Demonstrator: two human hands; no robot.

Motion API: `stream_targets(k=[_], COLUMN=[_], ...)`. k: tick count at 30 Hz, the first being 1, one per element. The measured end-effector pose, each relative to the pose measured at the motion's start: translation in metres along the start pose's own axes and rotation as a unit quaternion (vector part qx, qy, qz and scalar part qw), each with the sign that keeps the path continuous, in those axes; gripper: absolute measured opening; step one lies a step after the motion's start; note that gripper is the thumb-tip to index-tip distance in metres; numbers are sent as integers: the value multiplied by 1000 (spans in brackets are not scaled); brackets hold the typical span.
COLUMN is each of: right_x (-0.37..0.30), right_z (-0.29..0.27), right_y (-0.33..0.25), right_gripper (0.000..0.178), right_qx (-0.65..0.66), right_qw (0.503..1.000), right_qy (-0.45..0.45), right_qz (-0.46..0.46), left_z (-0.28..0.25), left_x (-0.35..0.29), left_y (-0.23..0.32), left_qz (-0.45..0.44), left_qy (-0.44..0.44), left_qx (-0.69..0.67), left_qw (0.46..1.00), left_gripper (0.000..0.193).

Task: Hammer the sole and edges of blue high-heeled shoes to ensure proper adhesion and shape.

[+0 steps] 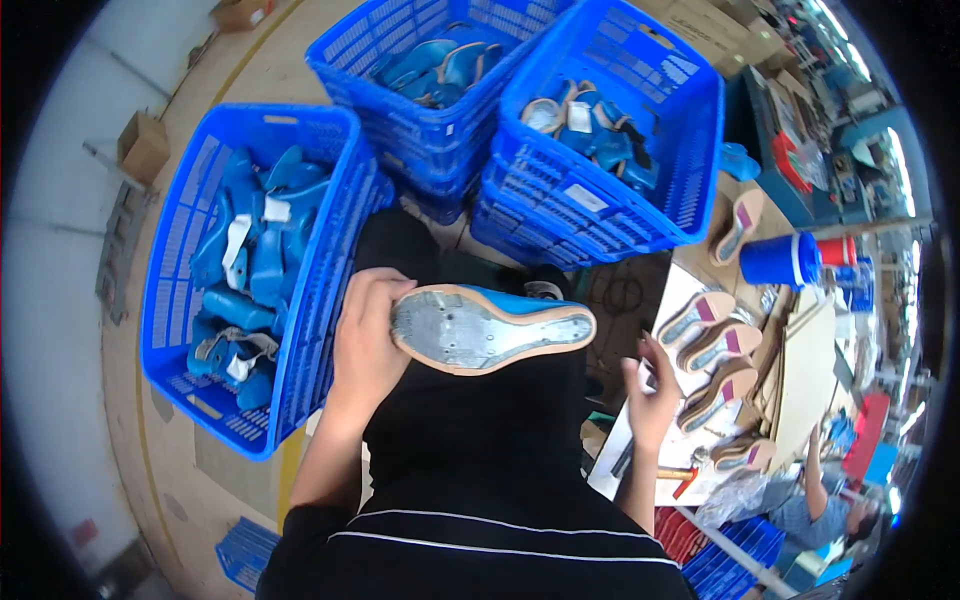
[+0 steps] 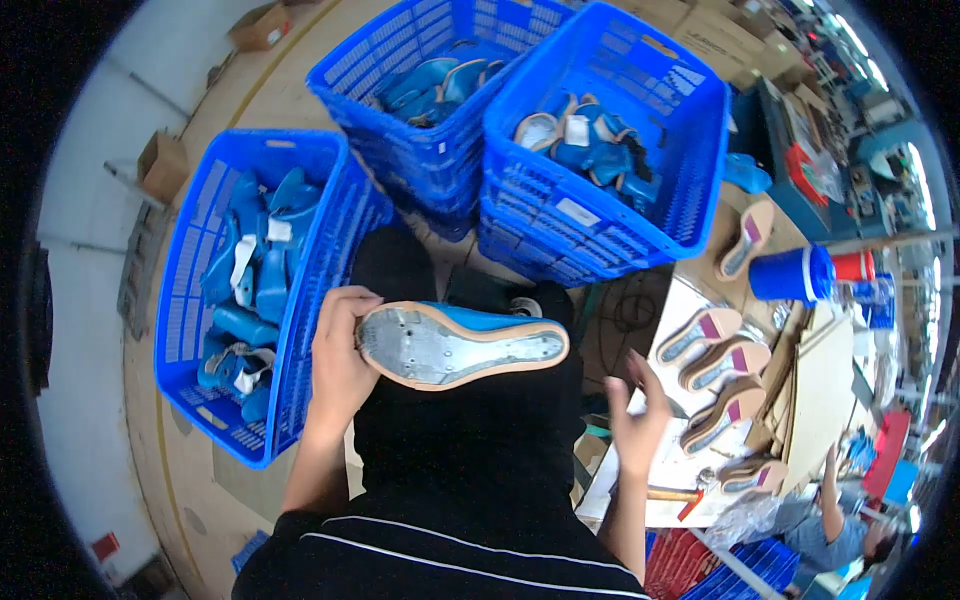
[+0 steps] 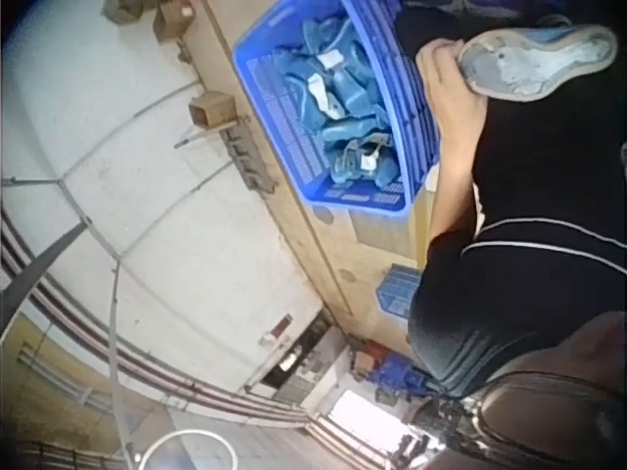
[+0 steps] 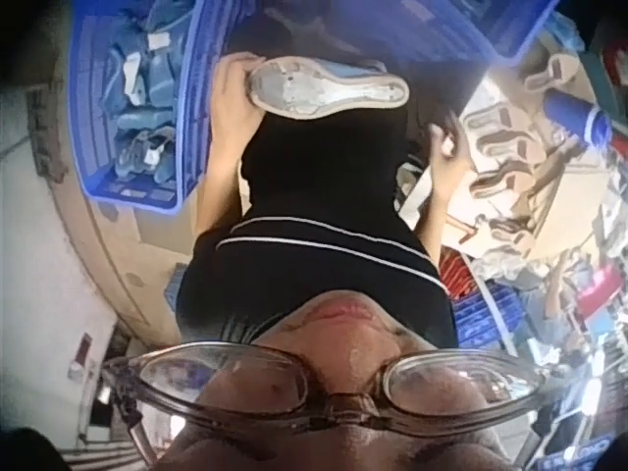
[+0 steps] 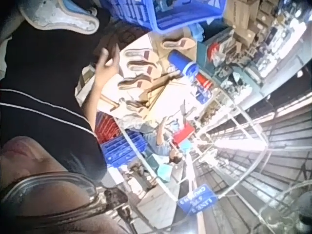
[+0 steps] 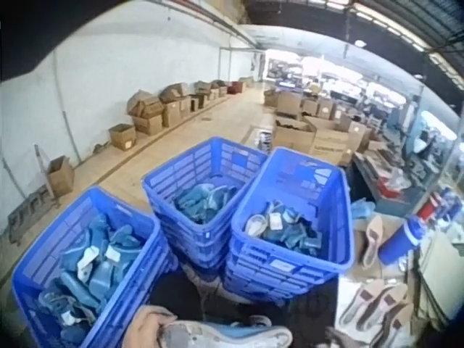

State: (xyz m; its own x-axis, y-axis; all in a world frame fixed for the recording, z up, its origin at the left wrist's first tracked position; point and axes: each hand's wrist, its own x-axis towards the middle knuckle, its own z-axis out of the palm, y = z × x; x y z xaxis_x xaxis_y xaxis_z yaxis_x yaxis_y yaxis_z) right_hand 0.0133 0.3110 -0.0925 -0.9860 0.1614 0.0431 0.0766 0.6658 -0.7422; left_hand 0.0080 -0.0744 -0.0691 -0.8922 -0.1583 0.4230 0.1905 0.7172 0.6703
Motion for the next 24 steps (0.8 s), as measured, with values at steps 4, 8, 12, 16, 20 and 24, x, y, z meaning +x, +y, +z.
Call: stream_targets(k=[4,8,12,16,20,24], right_x=[38,52,45,-10,-29,-31], right_z=[45,58,45,53,82,70], right_y=[-61,-62,-84,-120,-106,-111], right_gripper=[80,62,55,70,62,55], right_qx=[38,126,202,412,308,313], right_qw=[953,929,916,847,828,802], right_qy=[-111,-215,-216,-328,-446,-486], right_qz=[-280,-275,-270,72,143,149], left_z=[-9,-20,-25,5,21,28], left_x=[1,-1,-14,4,30,34], left_y=[-3,-1,-3,17,37,35], left_qz=[11,-3,-39,-58,-176,-186], left_qy=[-16,-68,-10,81,85,56], left_qx=[23,-23,-375,-598,-657,-704], left_qw=[1000,997,926,795,728,684], left_gripper=[38,39,57,71,45,43])
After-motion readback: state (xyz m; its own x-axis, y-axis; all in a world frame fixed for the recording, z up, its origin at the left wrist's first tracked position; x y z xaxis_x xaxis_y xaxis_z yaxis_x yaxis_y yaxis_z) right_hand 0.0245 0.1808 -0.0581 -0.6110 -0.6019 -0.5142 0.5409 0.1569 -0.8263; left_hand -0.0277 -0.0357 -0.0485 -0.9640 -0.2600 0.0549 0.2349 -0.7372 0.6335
